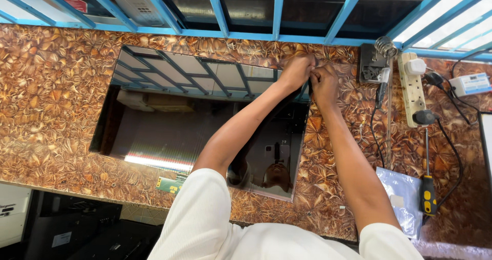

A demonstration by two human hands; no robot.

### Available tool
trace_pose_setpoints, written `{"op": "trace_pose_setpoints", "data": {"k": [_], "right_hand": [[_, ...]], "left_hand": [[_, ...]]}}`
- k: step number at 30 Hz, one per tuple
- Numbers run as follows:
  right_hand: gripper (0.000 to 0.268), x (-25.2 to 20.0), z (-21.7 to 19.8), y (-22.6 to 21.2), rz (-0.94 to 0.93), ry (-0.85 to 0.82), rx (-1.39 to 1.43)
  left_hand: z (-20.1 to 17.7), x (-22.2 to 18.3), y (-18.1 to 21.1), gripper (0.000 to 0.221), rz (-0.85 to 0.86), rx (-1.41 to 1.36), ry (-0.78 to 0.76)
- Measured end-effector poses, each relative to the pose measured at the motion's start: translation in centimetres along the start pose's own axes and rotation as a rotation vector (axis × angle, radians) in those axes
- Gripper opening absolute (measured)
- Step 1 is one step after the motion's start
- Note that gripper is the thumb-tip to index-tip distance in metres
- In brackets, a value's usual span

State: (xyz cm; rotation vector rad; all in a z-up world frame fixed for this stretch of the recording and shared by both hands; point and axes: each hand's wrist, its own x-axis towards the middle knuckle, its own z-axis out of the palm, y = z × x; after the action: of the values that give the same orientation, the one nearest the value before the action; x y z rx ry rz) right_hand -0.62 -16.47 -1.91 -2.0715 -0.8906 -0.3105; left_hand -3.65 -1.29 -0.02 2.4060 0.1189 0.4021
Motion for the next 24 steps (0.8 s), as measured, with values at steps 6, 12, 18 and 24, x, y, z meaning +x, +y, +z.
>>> {"op": "trace_pose_setpoints", "data": {"k": [6, 12, 18, 24], "right_hand": [[0.007, 0.8, -1.1, -1.3, 0.015, -0.062, 0.066], [0.012, 1.2, -1.5, -2.1, 0.351, -0.105, 0.3], [0.015, 1.9, -2.3, -2.8, 0.607, -0.09, 0.582], [0.017, 2.1, -1.9, -2.1, 0.702, -0.051, 0.757]], "left_hand": [[-0.6, -1.0, -0.2, 0.008, 0.036, -0.213, 0.066], [-1.8, -1.2, -1.6, 0.043, 0.07, -0.058, -0.014], [-1.7, -0.6, -1.8, 0.02, 0.147, -0.011, -0.057], [-1.7, -0.4, -1.3, 0.016, 0.15, -0.014, -0.109]]}}
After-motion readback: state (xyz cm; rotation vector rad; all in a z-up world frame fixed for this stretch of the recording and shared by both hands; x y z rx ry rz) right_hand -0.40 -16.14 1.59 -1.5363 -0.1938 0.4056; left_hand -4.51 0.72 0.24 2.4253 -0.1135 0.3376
